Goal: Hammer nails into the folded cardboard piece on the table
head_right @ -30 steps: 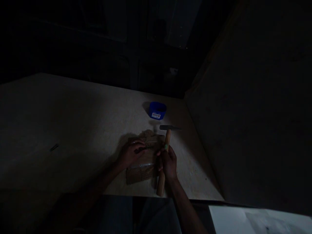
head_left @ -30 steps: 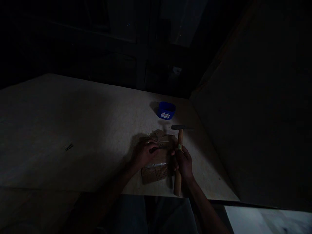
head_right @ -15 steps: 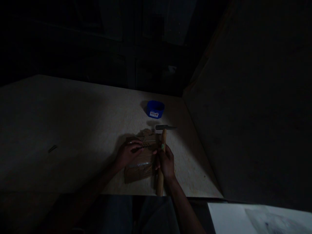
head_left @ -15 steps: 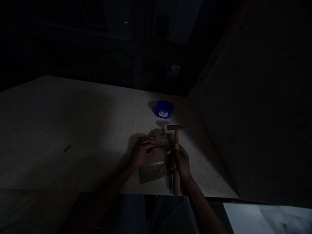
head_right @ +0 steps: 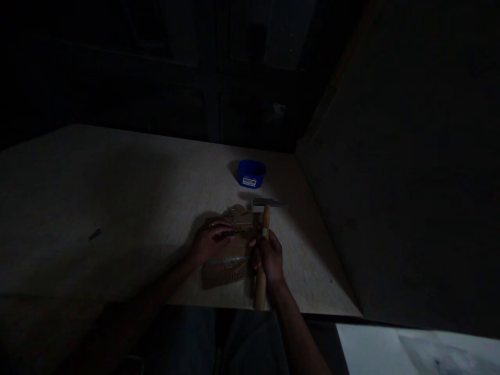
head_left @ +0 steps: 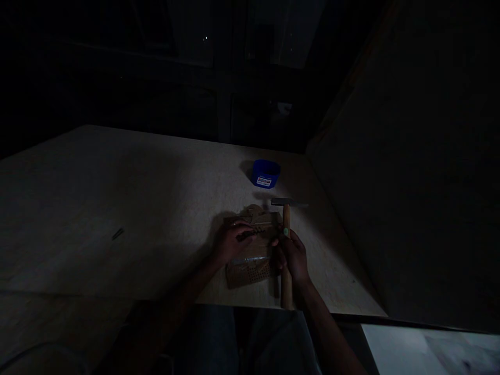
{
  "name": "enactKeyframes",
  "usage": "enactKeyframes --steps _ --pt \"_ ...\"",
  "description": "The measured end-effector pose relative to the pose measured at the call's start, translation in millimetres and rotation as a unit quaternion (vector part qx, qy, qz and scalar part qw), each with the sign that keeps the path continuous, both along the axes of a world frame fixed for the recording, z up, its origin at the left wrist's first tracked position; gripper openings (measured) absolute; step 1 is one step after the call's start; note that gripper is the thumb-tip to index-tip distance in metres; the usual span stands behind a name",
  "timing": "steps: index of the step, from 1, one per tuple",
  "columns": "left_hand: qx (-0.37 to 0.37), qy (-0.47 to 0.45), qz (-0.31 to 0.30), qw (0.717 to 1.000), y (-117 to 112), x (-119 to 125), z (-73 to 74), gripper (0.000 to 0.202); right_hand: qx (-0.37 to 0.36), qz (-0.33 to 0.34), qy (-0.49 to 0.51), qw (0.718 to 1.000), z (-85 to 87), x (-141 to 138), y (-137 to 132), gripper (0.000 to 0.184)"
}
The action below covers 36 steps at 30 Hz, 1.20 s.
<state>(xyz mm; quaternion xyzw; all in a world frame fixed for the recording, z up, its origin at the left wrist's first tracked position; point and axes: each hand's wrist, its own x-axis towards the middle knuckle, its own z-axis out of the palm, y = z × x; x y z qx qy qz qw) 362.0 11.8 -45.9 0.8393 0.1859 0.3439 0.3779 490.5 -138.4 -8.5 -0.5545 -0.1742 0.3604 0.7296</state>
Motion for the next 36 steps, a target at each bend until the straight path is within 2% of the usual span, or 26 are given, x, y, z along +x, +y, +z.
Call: enactKeyframes --steps 8,12,15,20,24,30,36 --pt "0.008 -0.013 -0.007 1.0 0 -2 3.5 0.013 0.032 -0.012 0.037 0.999 -2.3 3 0 0.034" --pt "0.003 -0.004 -0.011 1.0 1 -4 5.5 0.022 0.046 -0.014 0.061 0.997 -4.1 6 0 0.036" --pt "0.004 -0.009 0.001 1.0 0 -10 5.9 0.03 0.058 -0.007 0.081 0.995 -4.5 8 0 0.036" --pt "0.024 -0.024 0.044 0.998 -4 -22 7.8 0.033 0.076 -0.001 0.113 0.991 -3.3 10 -2 0.041" --pt "0.029 0.006 0.046 0.999 -8 -18 10.4 0.043 0.085 -0.001 0.114 0.99 -3.4 11 -3 0.043" --pt "0.037 0.028 0.069 0.997 -10 4 6.7 0.015 0.102 0.017 0.081 0.991 -0.8 8 -10 0.045" --pt "0.006 0.019 0.093 0.995 -10 10 -1.7 0.007 0.134 0.036 0.057 0.989 8.9 3 -18 0.047"
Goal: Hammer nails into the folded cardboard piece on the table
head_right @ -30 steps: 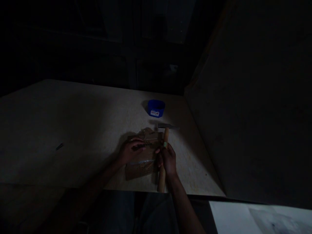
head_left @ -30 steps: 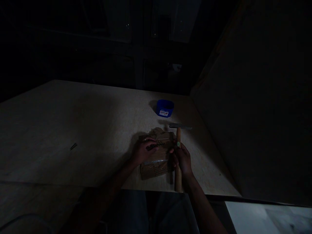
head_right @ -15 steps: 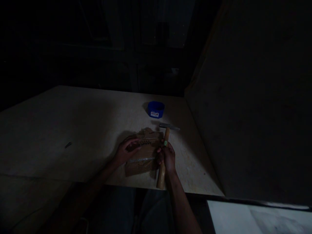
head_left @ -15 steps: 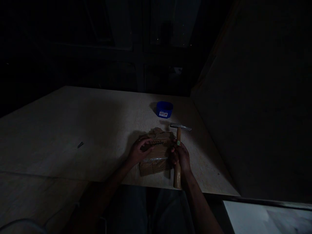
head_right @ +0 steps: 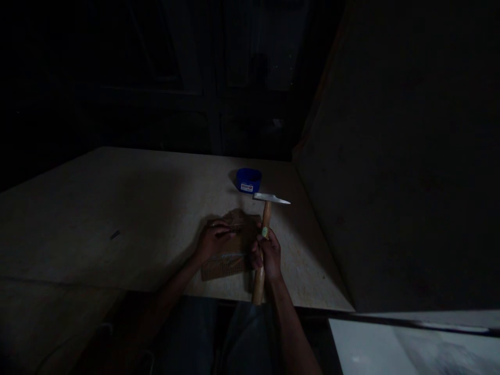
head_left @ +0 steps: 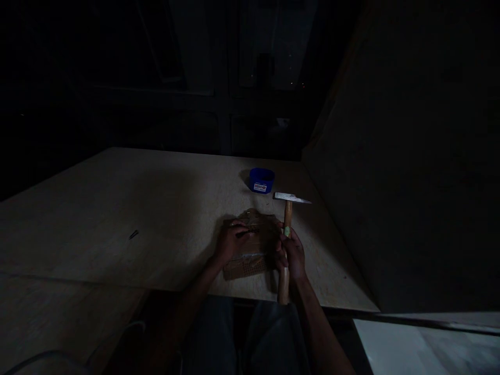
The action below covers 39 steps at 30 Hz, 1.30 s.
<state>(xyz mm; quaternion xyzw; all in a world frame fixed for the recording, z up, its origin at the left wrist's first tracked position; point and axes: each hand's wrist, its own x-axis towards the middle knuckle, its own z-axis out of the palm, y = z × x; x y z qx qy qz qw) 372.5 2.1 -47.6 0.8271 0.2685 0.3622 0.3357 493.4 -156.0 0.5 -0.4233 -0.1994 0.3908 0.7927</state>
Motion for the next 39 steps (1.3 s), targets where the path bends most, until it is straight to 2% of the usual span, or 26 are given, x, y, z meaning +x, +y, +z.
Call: enactKeyframes --steps 3,5,9,13,17,21,28,34,39 --pt "0.001 -0.006 -0.008 1.0 0 0 0.1 0.007 -0.026 -0.011 -0.04 0.999 11.1 4 -10 0.046" --pt "0.007 -0.016 -0.012 1.0 0 0 0.3 0.006 -0.085 -0.003 -0.103 0.991 23.3 9 -21 0.043" --pt "0.009 -0.022 -0.02 1.0 1 0 -2.3 0.005 -0.212 0.091 -0.274 0.934 52.3 16 -43 0.044" --pt "0.008 -0.004 -0.016 1.0 2 1 -4.9 0.003 -0.223 0.14 -0.371 0.891 69.0 10 -47 0.041" --pt "0.0 0.0 -0.008 1.0 2 2 -1.4 0.002 -0.201 0.126 -0.466 0.852 69.6 1 -47 0.038" --pt "-0.028 -0.014 0.002 1.0 -1 3 1.3 0.011 -0.217 0.129 -0.498 0.83 64.8 -2 -50 0.039" --pt "-0.037 -0.02 0.007 0.999 -3 2 1.1 0.015 -0.217 0.119 -0.491 0.835 56.2 1 -47 0.039" --pt "-0.008 0.004 0.005 1.0 -3 0 5.6 0.016 -0.238 0.166 -0.503 0.814 53.2 3 -44 0.036" --pt "-0.032 -0.012 0.008 0.999 -4 3 -0.6 0.012 -0.211 0.133 -0.496 0.832 57.4 4 -47 0.04"
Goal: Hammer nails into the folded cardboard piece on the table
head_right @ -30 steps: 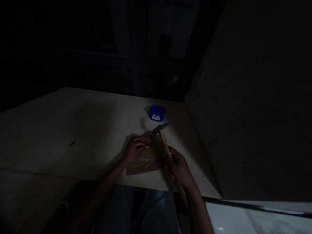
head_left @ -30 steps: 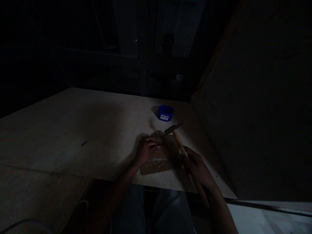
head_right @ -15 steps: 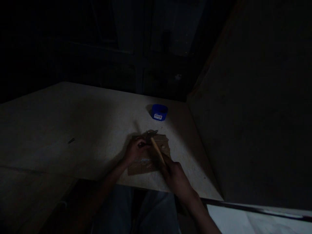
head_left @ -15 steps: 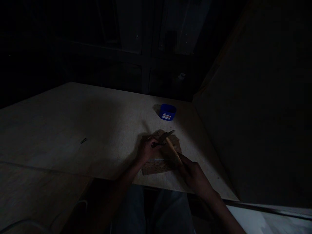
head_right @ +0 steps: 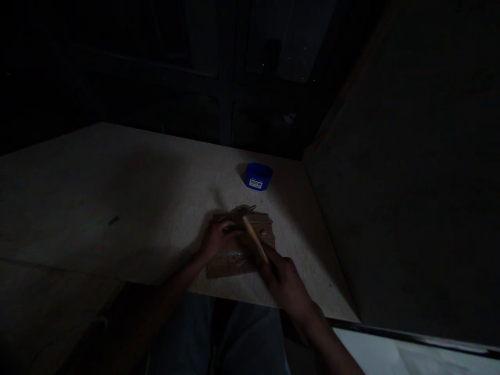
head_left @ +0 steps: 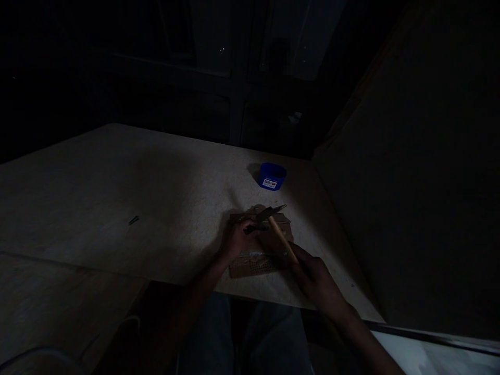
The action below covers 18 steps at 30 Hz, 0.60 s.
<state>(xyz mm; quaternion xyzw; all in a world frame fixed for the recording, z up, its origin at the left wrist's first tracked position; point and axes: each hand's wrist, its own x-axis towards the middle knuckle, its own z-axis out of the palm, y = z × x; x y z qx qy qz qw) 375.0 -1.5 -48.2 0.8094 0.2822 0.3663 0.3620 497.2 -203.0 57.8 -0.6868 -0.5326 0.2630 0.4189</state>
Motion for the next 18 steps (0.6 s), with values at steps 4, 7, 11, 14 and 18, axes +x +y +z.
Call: enactKeyframes --steps 4,7,11,14,18 --pt "0.023 0.001 -0.009 1.0 2.1 0.0 -2.2 0.008 -0.033 0.003 0.002 0.999 -8.1 0.2 2.8 0.036" --pt "0.024 0.002 -0.012 1.0 3.6 -0.5 -1.5 0.009 -0.032 0.01 0.011 0.999 -10.5 0.0 2.0 0.035" --pt "0.012 -0.018 -0.024 0.999 4.2 0.1 -3.0 0.007 -0.005 -0.02 0.02 1.0 -8.3 0.6 -1.5 0.038" --pt "0.021 -0.014 -0.026 0.999 4.5 0.1 -4.7 0.007 -0.034 -0.007 0.011 0.999 -7.6 1.8 0.0 0.04" --pt "0.019 -0.001 -0.016 1.0 4.0 -0.8 -3.4 0.009 -0.06 0.022 0.0 0.998 -4.7 1.8 1.3 0.041"
